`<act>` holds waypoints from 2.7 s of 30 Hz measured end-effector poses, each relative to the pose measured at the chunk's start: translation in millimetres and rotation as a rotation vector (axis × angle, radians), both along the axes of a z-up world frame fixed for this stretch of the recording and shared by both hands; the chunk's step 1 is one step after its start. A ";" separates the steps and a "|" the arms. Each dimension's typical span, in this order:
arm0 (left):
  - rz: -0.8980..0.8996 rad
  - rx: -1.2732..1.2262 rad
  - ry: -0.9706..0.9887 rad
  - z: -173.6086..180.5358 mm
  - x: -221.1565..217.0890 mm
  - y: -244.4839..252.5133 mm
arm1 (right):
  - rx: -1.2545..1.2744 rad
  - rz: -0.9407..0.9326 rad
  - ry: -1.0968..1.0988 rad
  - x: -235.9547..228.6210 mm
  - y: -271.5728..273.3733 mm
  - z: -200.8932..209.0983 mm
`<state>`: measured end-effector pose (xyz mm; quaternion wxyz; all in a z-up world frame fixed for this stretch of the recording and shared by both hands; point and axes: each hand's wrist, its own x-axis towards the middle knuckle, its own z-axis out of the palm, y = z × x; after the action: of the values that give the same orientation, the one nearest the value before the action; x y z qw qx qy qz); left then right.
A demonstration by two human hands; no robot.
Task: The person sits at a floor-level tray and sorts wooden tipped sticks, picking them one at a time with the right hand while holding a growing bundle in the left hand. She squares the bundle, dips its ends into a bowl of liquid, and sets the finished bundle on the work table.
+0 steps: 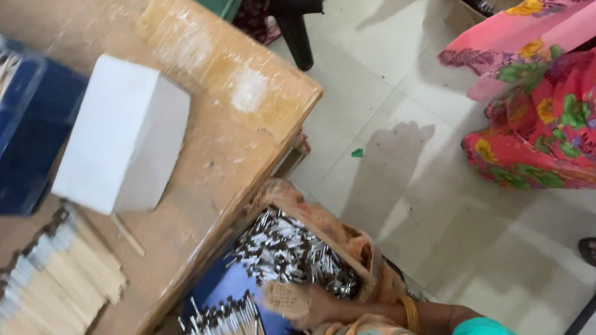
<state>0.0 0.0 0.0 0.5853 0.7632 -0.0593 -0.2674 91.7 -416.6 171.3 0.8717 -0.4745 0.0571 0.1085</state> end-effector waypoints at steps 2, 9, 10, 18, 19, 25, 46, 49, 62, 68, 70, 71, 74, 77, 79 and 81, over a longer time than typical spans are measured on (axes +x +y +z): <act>0.047 -0.008 -0.001 43.5 39.0 -62.2 | 0.033 0.030 0.022 -14.6 18.5 1.0; 0.032 -0.154 -0.103 126.5 106.6 -134.8 | -0.071 0.149 -0.151 -26.7 91.6 -51.1; 0.001 -0.109 -0.143 92.5 105.9 -119.8 | -0.231 0.119 -0.418 -32.3 102.2 -71.1; 0.006 -0.319 -0.597 329.5 202.9 -141.7 | -0.574 0.036 -0.807 113.3 92.2 108.7; -0.031 -0.481 -0.704 355.9 216.7 -145.2 | -0.832 -0.103 -1.067 141.4 90.5 143.0; 0.142 -0.425 -0.834 390.3 267.2 -173.8 | -0.980 -0.002 -0.919 228.9 71.6 110.3; 0.332 -0.570 -0.838 429.7 292.5 -218.0 | -0.813 -0.196 -0.580 214.5 101.1 172.9; 0.425 -0.291 -1.208 421.2 305.0 -213.8 | -0.952 -0.273 -0.790 215.1 97.1 167.3; 0.029 -0.423 -0.774 404.5 323.3 -184.1 | -0.747 0.436 -0.802 245.5 81.6 190.0; -0.046 -0.539 -0.838 429.7 306.6 -179.7 | -0.759 0.442 -0.768 262.3 59.6 135.5; -0.097 -0.519 -0.808 415.3 313.1 -180.3 | -0.754 0.425 -0.736 277.5 63.0 115.9; -0.098 -0.517 -0.806 412.8 316.3 -181.1 | -0.753 0.424 -0.735 274.6 65.4 120.7; -0.020 -0.505 -0.906 390.2 318.7 -179.3 | -0.774 0.339 -0.695 249.6 73.7 120.6; 0.081 -0.613 -0.916 365.4 329.4 -170.6 | -0.822 0.186 -0.629 210.1 81.1 143.1; 0.140 -1.028 -0.440 338.0 336.6 -157.6 | -1.108 -0.201 -1.154 169.3 93.7 174.0; 0.084 -1.015 -0.337 318.5 327.4 -164.9 | -1.298 -0.268 -1.411 143.9 94.1 214.7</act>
<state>327.4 -164.9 318.5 0.8733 0.4183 -0.2437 -0.0554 235.6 -322.6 386.0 0.2787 -0.8091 -0.3771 -0.3542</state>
